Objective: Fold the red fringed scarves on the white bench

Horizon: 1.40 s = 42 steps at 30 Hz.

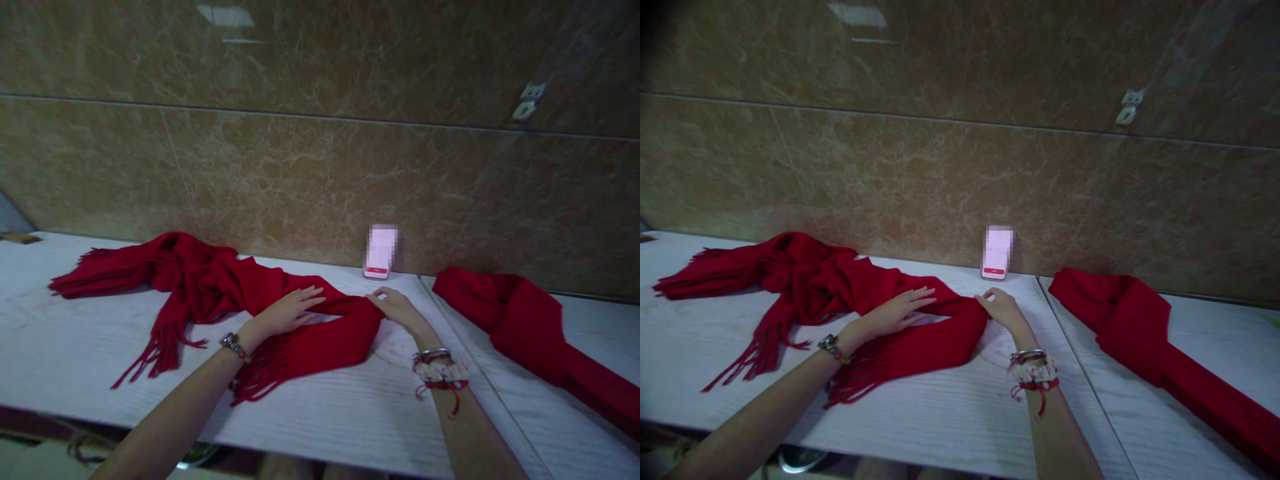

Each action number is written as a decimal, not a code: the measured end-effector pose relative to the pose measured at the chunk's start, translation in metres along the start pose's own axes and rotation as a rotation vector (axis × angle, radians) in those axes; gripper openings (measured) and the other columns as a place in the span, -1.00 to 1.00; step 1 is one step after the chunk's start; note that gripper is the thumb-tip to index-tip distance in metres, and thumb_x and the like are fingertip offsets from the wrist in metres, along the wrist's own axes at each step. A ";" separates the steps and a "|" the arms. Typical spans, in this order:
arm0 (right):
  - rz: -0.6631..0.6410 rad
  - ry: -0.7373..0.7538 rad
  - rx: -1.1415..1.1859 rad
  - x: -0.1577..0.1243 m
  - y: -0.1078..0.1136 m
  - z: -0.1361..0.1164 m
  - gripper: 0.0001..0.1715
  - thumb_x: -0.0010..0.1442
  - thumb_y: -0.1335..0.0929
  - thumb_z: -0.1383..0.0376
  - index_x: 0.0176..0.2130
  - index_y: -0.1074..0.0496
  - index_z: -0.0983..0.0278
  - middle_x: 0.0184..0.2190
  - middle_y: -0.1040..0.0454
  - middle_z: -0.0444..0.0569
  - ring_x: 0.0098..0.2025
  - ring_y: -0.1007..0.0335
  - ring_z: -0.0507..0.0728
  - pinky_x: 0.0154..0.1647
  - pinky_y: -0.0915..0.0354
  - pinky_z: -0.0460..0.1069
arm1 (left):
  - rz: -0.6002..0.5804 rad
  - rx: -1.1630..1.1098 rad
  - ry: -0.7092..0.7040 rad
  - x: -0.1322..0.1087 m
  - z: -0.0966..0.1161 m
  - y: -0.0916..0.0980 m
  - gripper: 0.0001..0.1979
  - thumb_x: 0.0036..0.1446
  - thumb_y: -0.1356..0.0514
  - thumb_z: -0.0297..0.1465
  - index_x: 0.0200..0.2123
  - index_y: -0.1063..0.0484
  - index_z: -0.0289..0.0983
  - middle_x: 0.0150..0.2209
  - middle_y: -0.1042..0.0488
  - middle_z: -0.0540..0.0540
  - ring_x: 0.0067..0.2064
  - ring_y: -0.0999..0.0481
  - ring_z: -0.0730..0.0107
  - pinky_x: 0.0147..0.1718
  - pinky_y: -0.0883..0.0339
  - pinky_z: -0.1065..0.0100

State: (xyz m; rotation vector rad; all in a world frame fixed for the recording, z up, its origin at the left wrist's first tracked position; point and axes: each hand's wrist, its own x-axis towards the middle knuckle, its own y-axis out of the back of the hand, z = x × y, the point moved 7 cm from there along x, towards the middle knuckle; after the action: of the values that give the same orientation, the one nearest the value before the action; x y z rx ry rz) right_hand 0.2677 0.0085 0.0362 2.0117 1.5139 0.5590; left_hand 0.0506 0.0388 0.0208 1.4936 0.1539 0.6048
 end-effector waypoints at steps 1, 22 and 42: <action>-0.052 -0.030 0.068 -0.002 -0.003 0.001 -0.90 -0.09 -0.35 0.26 -0.52 -0.31 0.22 -0.78 -0.30 -0.25 -0.68 -0.24 0.00 -0.63 -0.13 -0.10 | -0.028 -0.031 -0.030 0.000 0.004 -0.003 -0.58 0.16 -0.04 -0.45 0.11 -0.18 -0.24 0.15 -0.20 -0.15 0.16 -0.17 0.33 0.09 -0.09 0.26; 0.325 0.323 -0.287 -0.017 -0.009 -0.035 -0.57 0.08 -0.27 0.18 -0.08 -0.29 0.34 -0.25 -0.38 0.12 -0.26 -0.35 0.16 -0.30 -0.26 0.01 | 0.061 0.103 0.047 -0.004 -0.010 0.010 -0.40 0.01 0.04 -0.63 0.16 -0.09 -0.21 0.13 -0.24 -0.12 0.13 -0.21 0.35 0.08 -0.11 0.22; 0.051 0.682 -0.387 -0.010 -0.034 -0.029 -0.54 0.13 -0.17 0.49 0.02 -0.28 0.28 0.04 -0.21 0.09 0.00 -0.22 0.10 0.00 -0.21 0.02 | 0.205 0.053 0.119 -0.008 -0.025 0.018 -0.65 0.13 -0.06 -0.41 0.01 -0.30 -0.28 -0.07 -0.44 -0.14 -0.08 -0.43 0.33 -0.09 -0.30 0.32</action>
State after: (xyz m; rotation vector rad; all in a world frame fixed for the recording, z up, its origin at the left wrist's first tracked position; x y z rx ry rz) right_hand 0.2222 0.0116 0.0363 1.6301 1.5477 1.5458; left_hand 0.0279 0.0562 0.0333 1.5367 0.1096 0.8610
